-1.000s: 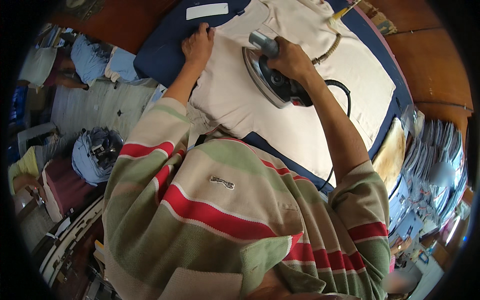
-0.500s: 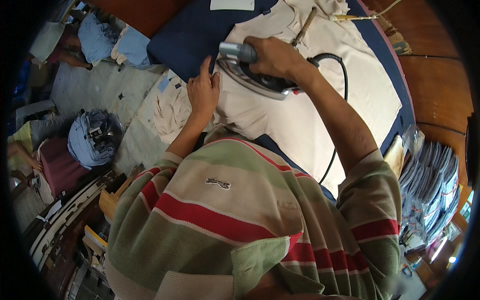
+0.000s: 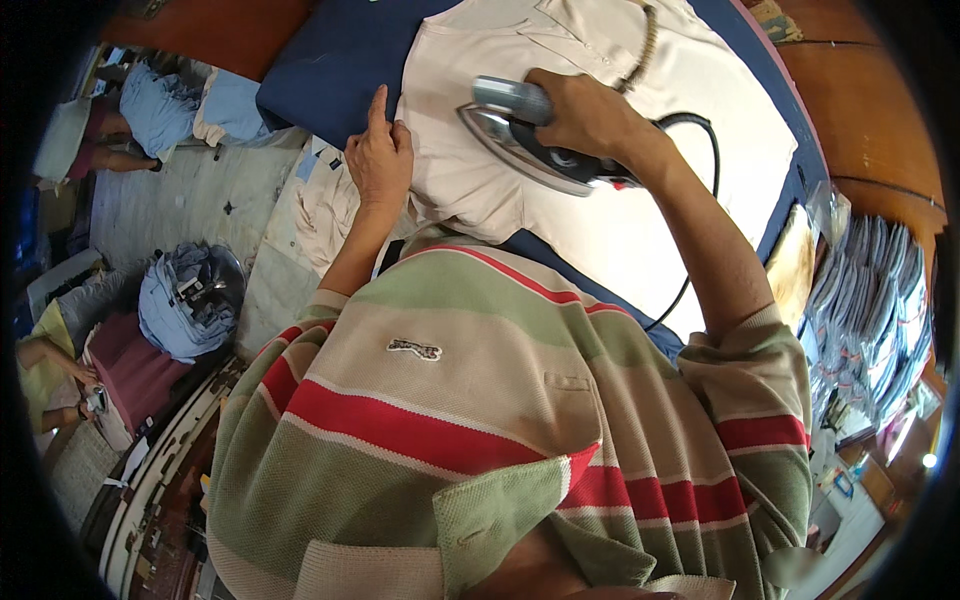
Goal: The person irons a shirt by laying it flat on an ironing board and moving a steam iron across the fabric.
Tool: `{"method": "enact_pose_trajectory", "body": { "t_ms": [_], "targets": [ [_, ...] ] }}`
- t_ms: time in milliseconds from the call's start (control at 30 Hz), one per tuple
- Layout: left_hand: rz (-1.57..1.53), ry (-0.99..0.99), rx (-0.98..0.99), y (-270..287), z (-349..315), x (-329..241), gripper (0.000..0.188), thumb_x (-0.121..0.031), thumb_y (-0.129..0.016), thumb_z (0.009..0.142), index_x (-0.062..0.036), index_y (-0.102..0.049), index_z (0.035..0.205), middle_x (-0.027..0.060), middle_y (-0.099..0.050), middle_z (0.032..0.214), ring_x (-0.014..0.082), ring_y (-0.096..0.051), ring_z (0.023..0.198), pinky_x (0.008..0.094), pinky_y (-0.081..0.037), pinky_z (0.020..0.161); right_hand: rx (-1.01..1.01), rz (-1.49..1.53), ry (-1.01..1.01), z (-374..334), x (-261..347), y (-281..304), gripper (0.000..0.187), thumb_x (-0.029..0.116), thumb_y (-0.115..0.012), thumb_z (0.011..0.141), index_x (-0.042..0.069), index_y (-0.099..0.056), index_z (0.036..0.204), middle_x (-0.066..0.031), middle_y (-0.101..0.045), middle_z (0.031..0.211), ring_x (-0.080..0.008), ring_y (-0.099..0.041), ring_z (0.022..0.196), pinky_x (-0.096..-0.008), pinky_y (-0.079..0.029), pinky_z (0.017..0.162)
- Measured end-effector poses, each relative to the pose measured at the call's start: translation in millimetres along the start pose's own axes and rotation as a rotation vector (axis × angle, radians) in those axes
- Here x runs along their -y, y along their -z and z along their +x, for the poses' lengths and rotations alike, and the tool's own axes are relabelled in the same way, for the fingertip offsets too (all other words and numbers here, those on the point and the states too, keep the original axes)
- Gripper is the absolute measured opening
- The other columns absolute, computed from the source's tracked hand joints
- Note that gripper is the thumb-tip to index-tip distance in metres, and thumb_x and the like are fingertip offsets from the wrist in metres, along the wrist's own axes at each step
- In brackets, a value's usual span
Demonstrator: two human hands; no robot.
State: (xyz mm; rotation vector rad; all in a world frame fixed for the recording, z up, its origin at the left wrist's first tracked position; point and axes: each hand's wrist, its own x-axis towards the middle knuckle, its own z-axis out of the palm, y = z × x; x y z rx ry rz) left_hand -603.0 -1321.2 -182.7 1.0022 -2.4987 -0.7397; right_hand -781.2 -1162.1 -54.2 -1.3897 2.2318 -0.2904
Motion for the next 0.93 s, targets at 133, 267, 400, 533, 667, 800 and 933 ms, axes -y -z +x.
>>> {"method": "enact_pose_trajectory", "body": {
  "t_ms": [133, 267, 400, 533, 667, 800, 933],
  "targets": [
    [0.046, -0.038, -0.045, 0, 11, -1, 0.053, -0.019, -0.055, 0.083, -0.0091, -0.04, 0.132, 0.0039, -0.064, 0.071, 0.0233, -0.062, 0.069, 0.0398, -0.042, 0.076, 0.0, 0.026, -0.107, -46, -22, -3, 0.035, 0.023, -0.065, 0.071, 0.006, -0.057, 0.1, -0.018, -0.064, 0.077, -0.0348, -0.063, 0.075, -0.0434, -0.049, 0.067],
    [0.182, -0.135, -0.052, -12, 41, -4, 0.052, -0.022, -0.056, 0.083, -0.0113, -0.041, 0.131, 0.0037, -0.064, 0.072, 0.0255, -0.062, 0.069, 0.04, -0.043, 0.076, -0.001, 0.013, -0.249, -63, -7, -7, 0.041, 0.038, -0.065, 0.075, 0.006, -0.057, 0.099, -0.0179, -0.064, 0.076, -0.0348, -0.063, 0.074, -0.0429, -0.05, 0.067],
    [0.153, -0.182, -0.006, -14, 52, 5, 0.05, -0.022, -0.058, 0.082, -0.0149, -0.044, 0.129, 0.0023, -0.064, 0.07, 0.0248, -0.063, 0.068, 0.0385, -0.044, 0.074, -0.068, 0.032, -0.342, -56, 2, -10, 0.041, 0.035, -0.067, 0.075, 0.003, -0.059, 0.099, -0.0161, -0.066, 0.073, -0.0256, -0.066, 0.066, -0.0358, -0.053, 0.062],
    [0.138, -0.163, 0.024, -11, 52, 2, 0.05, -0.02, -0.058, 0.08, -0.0168, -0.044, 0.128, 0.0022, -0.063, 0.069, 0.023, -0.062, 0.067, 0.0387, -0.045, 0.076, -0.133, 0.171, -0.428, -79, -2, -19, 0.036, 0.028, -0.067, 0.074, 0.003, -0.058, 0.1, -0.0175, -0.066, 0.077, -0.0273, -0.066, 0.068, -0.0361, -0.053, 0.064],
    [0.087, -0.261, -0.039, -23, 51, 15, 0.051, -0.021, -0.062, 0.079, -0.0195, -0.045, 0.128, 0.0057, -0.063, 0.071, 0.0279, -0.062, 0.065, 0.0411, -0.047, 0.064, -0.098, 0.162, -0.383, -136, 11, -45, 0.038, 0.038, -0.064, 0.076, 0.008, -0.058, 0.1, -0.018, -0.064, 0.073, -0.0348, -0.063, 0.069, -0.0436, -0.051, 0.062],
    [0.137, -0.235, -0.053, -18, 48, 10, 0.048, -0.018, -0.061, 0.08, -0.015, -0.047, 0.125, 0.0063, -0.065, 0.071, 0.0252, -0.063, 0.063, 0.0375, -0.046, 0.065, -0.167, 0.182, -0.571, -149, -7, -36, 0.031, 0.026, -0.061, 0.075, 0.008, -0.056, 0.1, -0.0187, -0.064, 0.076, -0.036, -0.062, 0.07, -0.0431, -0.05, 0.064],
    [0.147, -0.151, -0.01, -18, 47, -3, 0.052, -0.02, -0.062, 0.079, -0.0161, -0.045, 0.128, 0.0066, -0.065, 0.073, 0.0257, -0.064, 0.063, 0.04, -0.048, 0.059, -0.332, 0.149, -0.671, -165, -47, -23, 0.035, 0.024, -0.062, 0.074, 0.007, -0.055, 0.104, -0.02, -0.064, 0.081, -0.0366, -0.063, 0.073, -0.0416, -0.05, 0.066]
  ]
}}
